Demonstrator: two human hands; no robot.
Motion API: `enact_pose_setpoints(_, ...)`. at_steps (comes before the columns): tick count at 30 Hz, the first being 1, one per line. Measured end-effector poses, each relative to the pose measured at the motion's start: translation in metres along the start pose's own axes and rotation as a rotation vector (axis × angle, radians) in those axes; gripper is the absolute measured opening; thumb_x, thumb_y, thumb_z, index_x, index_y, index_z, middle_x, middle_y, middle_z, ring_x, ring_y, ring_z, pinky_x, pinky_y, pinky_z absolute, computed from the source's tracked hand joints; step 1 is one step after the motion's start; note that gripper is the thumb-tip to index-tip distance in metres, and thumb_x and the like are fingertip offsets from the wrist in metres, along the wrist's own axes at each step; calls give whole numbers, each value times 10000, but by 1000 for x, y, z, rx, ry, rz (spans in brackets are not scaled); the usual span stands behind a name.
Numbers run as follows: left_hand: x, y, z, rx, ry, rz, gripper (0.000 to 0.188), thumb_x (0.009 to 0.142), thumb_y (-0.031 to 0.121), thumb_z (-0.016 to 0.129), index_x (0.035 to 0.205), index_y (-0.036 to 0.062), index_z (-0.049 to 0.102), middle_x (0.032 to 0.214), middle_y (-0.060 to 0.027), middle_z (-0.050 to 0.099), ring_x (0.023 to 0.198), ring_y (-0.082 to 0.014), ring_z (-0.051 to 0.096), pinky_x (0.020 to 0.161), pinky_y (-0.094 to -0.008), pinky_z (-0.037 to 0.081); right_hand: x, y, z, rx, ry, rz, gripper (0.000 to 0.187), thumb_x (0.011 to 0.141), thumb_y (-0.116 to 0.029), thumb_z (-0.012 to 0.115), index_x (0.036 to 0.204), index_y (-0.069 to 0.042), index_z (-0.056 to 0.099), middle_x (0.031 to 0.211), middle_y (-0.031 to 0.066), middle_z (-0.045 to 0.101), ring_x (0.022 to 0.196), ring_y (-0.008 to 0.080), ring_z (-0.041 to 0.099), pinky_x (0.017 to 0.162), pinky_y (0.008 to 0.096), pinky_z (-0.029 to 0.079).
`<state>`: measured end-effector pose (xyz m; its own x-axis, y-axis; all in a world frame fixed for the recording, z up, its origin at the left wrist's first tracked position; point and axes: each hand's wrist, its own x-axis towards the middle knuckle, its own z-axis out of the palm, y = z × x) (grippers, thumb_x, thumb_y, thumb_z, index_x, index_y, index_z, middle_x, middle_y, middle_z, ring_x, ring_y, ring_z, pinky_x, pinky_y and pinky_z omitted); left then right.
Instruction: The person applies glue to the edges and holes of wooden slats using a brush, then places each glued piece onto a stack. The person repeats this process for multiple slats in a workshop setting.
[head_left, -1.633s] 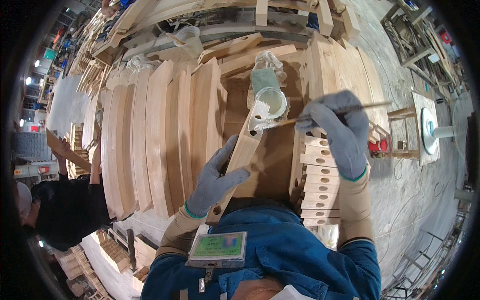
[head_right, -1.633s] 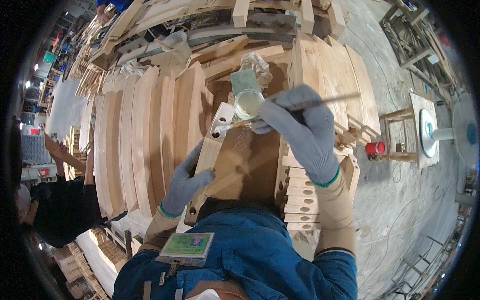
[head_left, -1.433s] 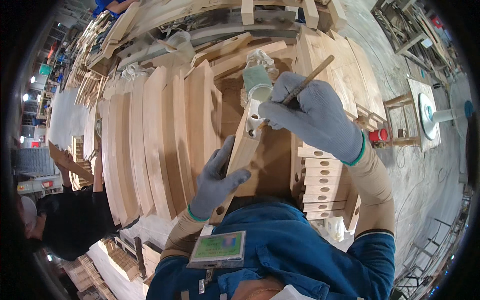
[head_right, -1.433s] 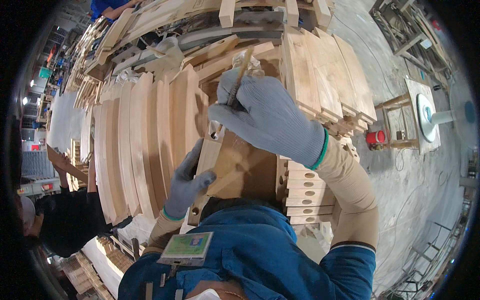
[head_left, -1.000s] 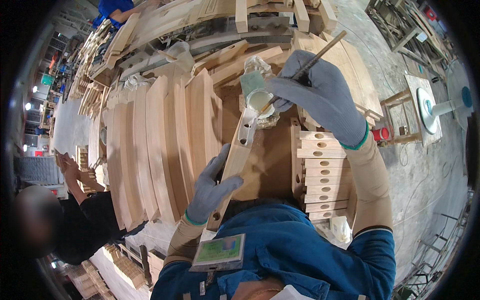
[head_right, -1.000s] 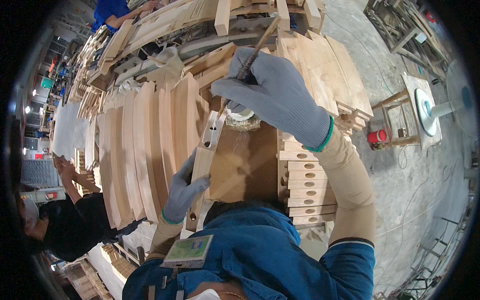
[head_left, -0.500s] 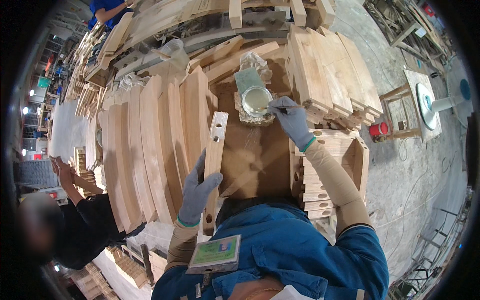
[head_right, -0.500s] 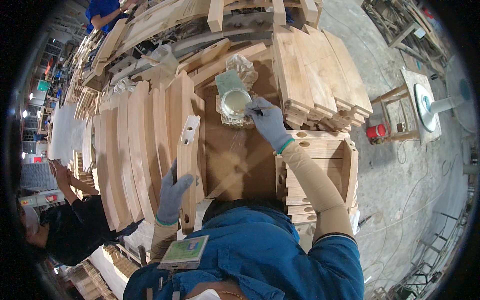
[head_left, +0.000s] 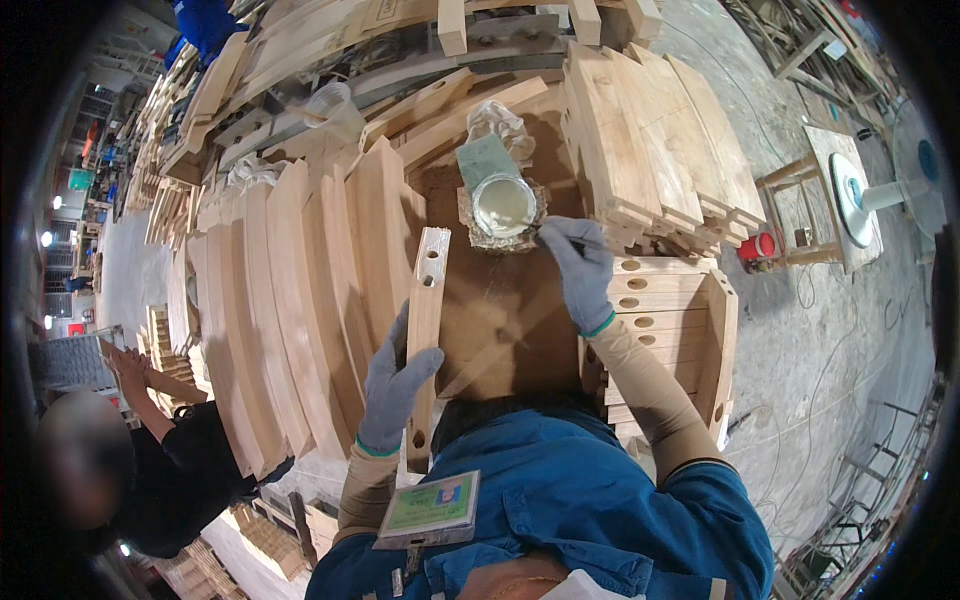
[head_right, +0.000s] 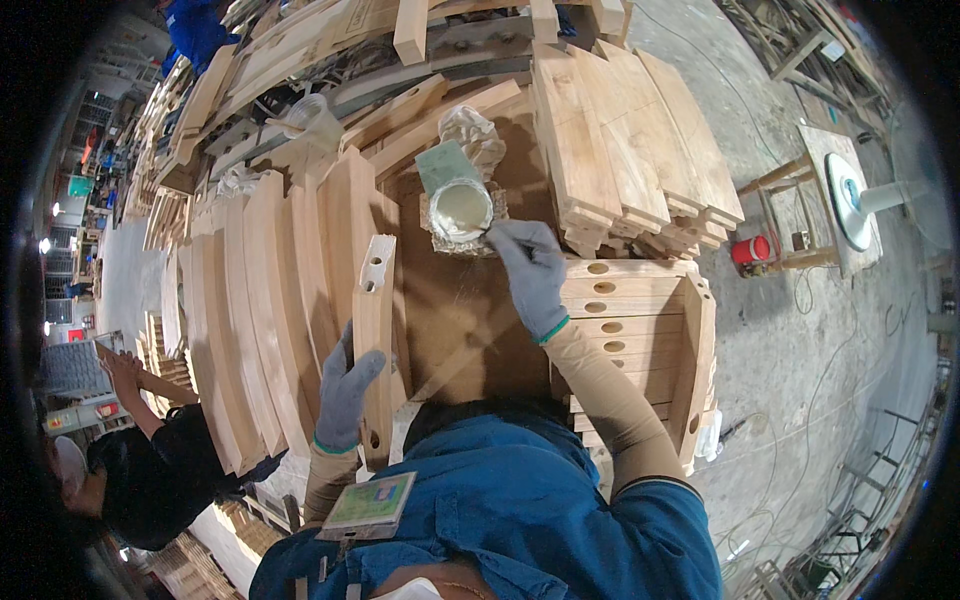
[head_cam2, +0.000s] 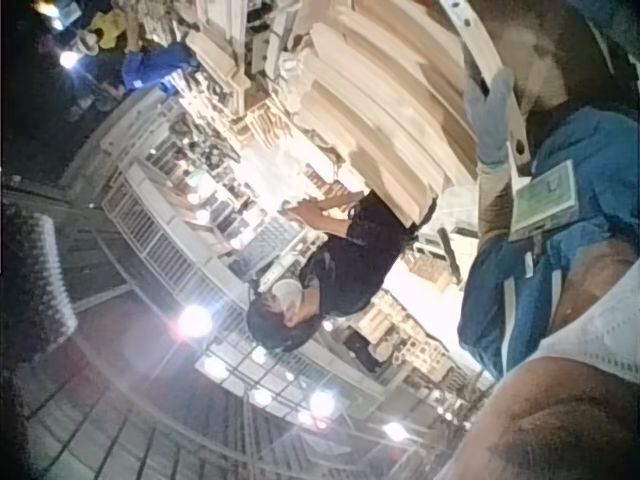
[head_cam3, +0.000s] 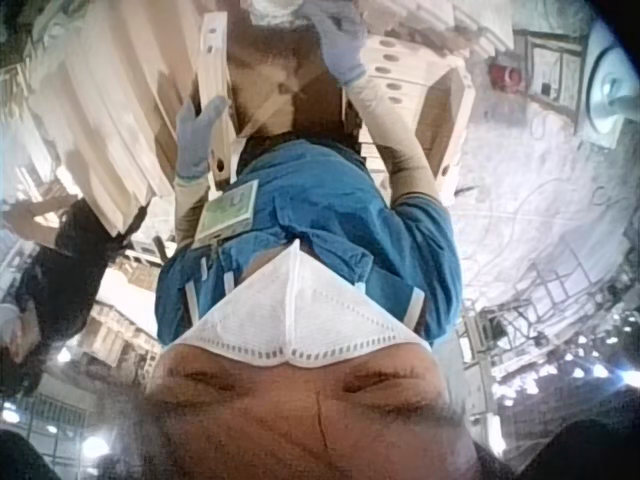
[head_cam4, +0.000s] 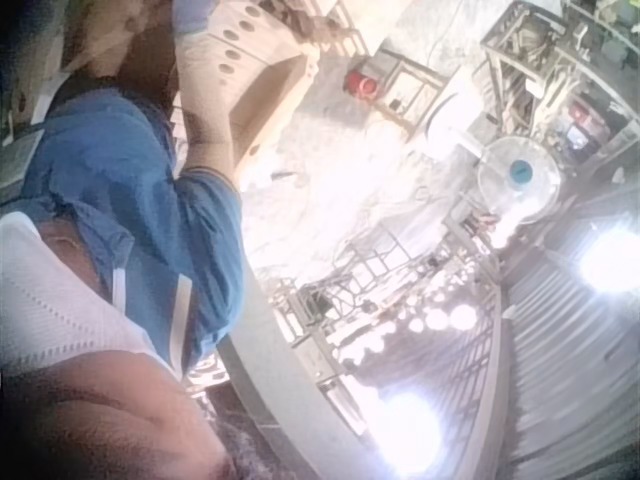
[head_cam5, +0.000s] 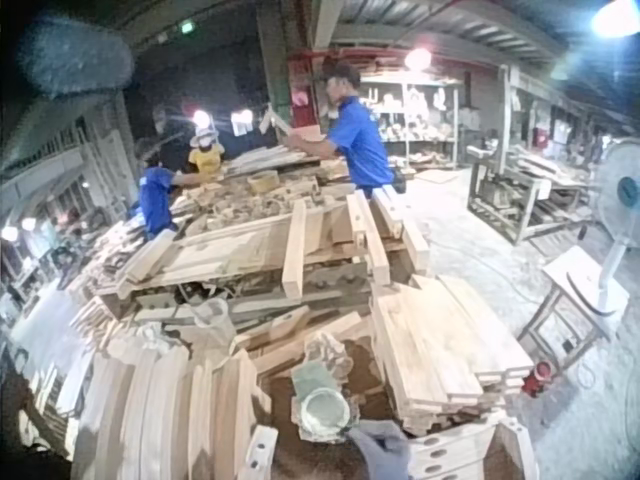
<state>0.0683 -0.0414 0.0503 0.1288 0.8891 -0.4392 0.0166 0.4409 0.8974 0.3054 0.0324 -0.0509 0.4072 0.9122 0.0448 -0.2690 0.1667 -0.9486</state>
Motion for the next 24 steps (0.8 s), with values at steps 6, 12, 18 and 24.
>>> enact_pose_setpoints(6, 8, 8, 8, 43, -26, -22, 658, 822, 95, 600, 1385, -46, 289, 1308, -120, 452, 1155, -159, 452, 967, -266, 361, 9, 0, -5, 530, 164, 349, 92, 864, -96, 611, 860, -7, 587, 842, 103, 634, 716, 192, 633, 701, 317, 553)
enact_pose_setpoints(12, 14, 0, 8, 66, -74, 48, 678, 812, 72, 621, 1387, -45, 282, 1322, -128, 446, 1192, -164, 439, 999, -282, 342, 14, -28, 2, 482, 139, 326, 105, 868, -99, 599, 829, -7, 566, 850, 118, 625, 690, 181, 629, 647, 287, 550)
enact_pose_setpoints(18, 2, 3, 11, 103, -103, 88, 718, 786, 58, 653, 1387, -50, 275, 1343, -132, 425, 1217, -176, 428, 1015, -283, 332, 41, -133, 21, 74, -255, 257, 134, 851, -116, 626, 842, -5, 553, 775, 106, 630, 609, 143, 619, 571, 257, 539)
enact_pose_setpoints(24, -7, 9, 19, 158, -120, 116, 766, 759, 115, 697, 1386, -45, 286, 1278, -126, 465, 1183, -173, 455, 989, -274, 351, 32, -146, 36, -547, -639, -60, 149, 842, -128, 642, 836, 9, 584, 749, 61, 638, 624, 105, 617, 597, 227, 508)
